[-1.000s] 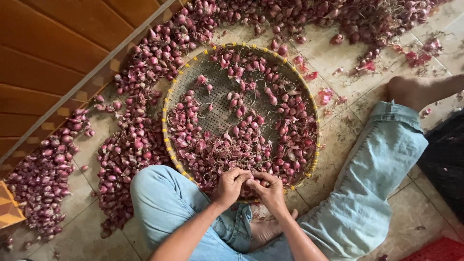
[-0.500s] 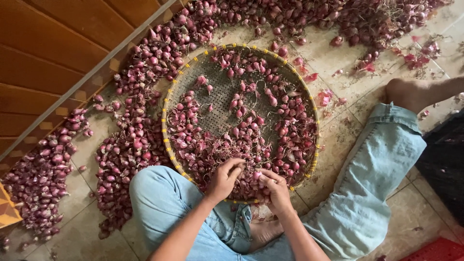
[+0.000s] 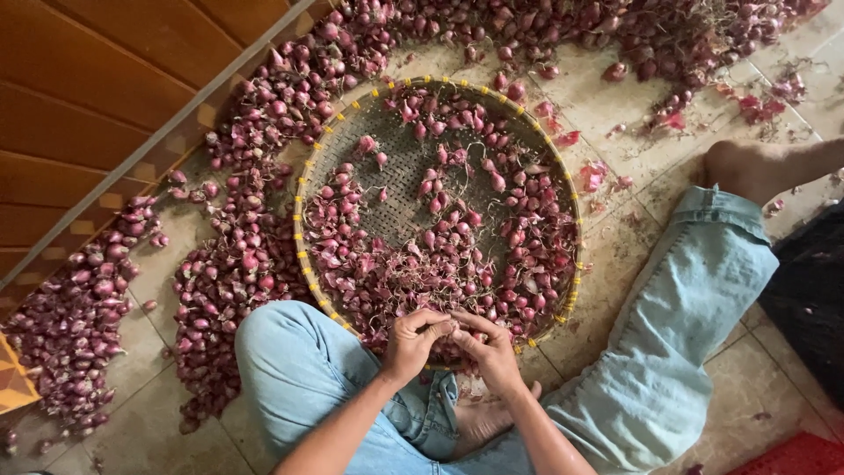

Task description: The person cleans shallots by hand, picking bulbs from a pile on the floor and placing them into a woven tray while removing dry skins. They shake the tray to sift the bulbs, reach out to adjust a floor fan, and move between different piles of shallots and plastic crates.

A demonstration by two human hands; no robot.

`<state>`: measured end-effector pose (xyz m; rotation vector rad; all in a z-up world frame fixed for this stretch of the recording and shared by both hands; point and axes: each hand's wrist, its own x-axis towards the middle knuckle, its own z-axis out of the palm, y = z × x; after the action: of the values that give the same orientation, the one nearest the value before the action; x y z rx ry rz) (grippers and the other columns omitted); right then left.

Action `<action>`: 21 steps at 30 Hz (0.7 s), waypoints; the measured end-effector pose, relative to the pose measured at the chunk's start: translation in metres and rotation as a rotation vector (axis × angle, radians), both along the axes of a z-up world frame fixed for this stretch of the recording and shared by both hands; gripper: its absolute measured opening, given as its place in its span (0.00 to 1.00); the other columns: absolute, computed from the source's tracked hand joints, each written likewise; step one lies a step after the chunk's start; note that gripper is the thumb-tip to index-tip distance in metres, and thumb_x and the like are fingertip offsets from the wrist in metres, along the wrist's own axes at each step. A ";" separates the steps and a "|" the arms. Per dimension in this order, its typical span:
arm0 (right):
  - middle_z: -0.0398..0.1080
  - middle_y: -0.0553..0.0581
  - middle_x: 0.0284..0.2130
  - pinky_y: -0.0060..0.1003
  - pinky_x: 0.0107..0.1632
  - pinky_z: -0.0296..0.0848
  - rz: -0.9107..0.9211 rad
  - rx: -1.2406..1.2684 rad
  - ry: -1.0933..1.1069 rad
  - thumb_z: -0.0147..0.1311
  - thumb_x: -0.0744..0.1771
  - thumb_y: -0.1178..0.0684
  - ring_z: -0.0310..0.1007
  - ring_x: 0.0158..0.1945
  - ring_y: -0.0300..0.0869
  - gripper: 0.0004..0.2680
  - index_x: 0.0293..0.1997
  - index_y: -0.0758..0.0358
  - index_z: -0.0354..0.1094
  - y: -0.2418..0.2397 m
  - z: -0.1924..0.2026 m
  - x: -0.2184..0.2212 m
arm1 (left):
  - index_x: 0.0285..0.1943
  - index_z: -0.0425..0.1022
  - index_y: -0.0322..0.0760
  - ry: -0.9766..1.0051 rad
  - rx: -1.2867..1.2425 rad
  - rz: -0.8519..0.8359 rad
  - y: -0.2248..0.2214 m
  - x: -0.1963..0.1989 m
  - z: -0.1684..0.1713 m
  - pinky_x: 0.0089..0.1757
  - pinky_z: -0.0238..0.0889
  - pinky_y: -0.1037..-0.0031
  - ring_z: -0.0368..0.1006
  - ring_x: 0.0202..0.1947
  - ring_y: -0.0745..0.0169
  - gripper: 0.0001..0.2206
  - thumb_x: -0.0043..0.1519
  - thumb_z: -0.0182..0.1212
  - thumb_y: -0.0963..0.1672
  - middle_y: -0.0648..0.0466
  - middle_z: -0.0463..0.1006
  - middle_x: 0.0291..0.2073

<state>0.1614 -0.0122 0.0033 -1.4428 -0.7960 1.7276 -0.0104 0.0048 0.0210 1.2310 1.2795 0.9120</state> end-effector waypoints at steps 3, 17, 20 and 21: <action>0.80 0.58 0.51 0.42 0.53 0.81 0.033 -0.051 -0.025 0.65 0.62 0.51 0.79 0.50 0.44 0.14 0.52 0.57 0.79 -0.003 0.002 0.001 | 0.41 0.82 0.34 0.107 0.079 -0.023 -0.004 -0.001 -0.011 0.34 0.78 0.72 0.81 0.33 0.60 0.04 0.62 0.64 0.41 0.50 0.85 0.33; 0.78 0.61 0.33 0.27 0.15 0.64 -0.362 -0.079 0.480 0.58 0.66 0.61 0.68 0.21 0.35 0.08 0.48 0.57 0.71 0.001 -0.012 0.043 | 0.25 0.76 0.32 0.790 0.577 -0.075 0.091 -0.020 -0.009 0.58 0.64 0.59 0.73 0.54 0.44 0.21 0.66 0.58 0.51 0.39 0.81 0.50; 0.75 0.67 0.34 0.24 0.15 0.59 -0.395 -0.006 0.663 0.58 0.66 0.61 0.70 0.28 0.40 0.08 0.49 0.59 0.69 0.003 -0.008 0.041 | 0.43 0.78 0.27 0.640 0.489 -0.012 0.135 -0.012 -0.029 0.33 0.72 0.79 0.76 0.32 0.61 0.11 0.69 0.52 0.42 0.44 0.82 0.38; 0.73 0.63 0.32 0.24 0.15 0.59 -0.379 -0.021 0.642 0.58 0.66 0.60 0.67 0.26 0.38 0.08 0.48 0.59 0.69 0.005 -0.004 0.039 | 0.44 0.77 0.29 0.671 0.363 -0.029 0.151 -0.006 -0.044 0.26 0.61 0.82 0.66 0.24 0.67 0.11 0.69 0.55 0.45 0.48 0.79 0.35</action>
<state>0.2007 -0.0068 -0.0005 -0.8801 -0.1471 1.7401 -0.0169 0.1556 -0.0234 1.9438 1.6477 0.7513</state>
